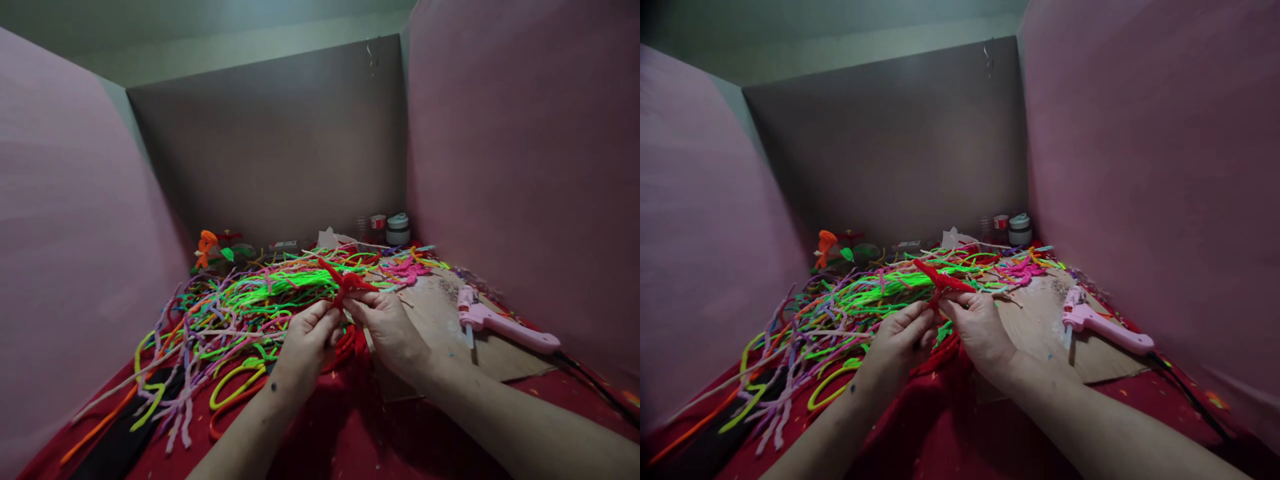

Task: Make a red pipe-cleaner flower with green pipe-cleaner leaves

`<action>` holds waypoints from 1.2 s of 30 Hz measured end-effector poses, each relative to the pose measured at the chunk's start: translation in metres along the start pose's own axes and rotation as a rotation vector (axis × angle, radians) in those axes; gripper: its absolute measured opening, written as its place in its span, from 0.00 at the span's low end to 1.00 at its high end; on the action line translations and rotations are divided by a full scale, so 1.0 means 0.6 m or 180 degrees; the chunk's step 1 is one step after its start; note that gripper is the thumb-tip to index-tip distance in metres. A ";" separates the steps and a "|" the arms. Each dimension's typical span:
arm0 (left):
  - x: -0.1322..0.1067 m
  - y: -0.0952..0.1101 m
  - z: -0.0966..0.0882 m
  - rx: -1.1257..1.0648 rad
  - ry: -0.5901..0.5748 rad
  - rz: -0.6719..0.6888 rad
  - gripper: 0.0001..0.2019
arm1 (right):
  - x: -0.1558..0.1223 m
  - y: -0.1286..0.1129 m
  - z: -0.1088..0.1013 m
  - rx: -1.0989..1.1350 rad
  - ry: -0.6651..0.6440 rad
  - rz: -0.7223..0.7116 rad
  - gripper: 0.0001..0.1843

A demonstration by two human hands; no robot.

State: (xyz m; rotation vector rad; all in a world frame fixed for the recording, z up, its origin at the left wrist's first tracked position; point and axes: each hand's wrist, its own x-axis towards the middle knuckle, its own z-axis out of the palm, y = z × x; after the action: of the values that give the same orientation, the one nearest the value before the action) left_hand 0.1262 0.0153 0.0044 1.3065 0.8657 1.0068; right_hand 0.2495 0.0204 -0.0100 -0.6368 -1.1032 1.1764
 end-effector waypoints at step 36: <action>0.001 0.006 -0.014 -0.0953 -0.0636 -0.0383 0.09 | 0.001 0.008 -0.003 0.0643 -0.0220 0.0124 0.04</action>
State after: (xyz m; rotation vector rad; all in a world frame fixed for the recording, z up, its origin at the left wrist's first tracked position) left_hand 0.1181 0.0187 0.0073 1.0661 0.6073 0.8575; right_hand 0.2494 0.0229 -0.0149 -0.4661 -1.0174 1.3325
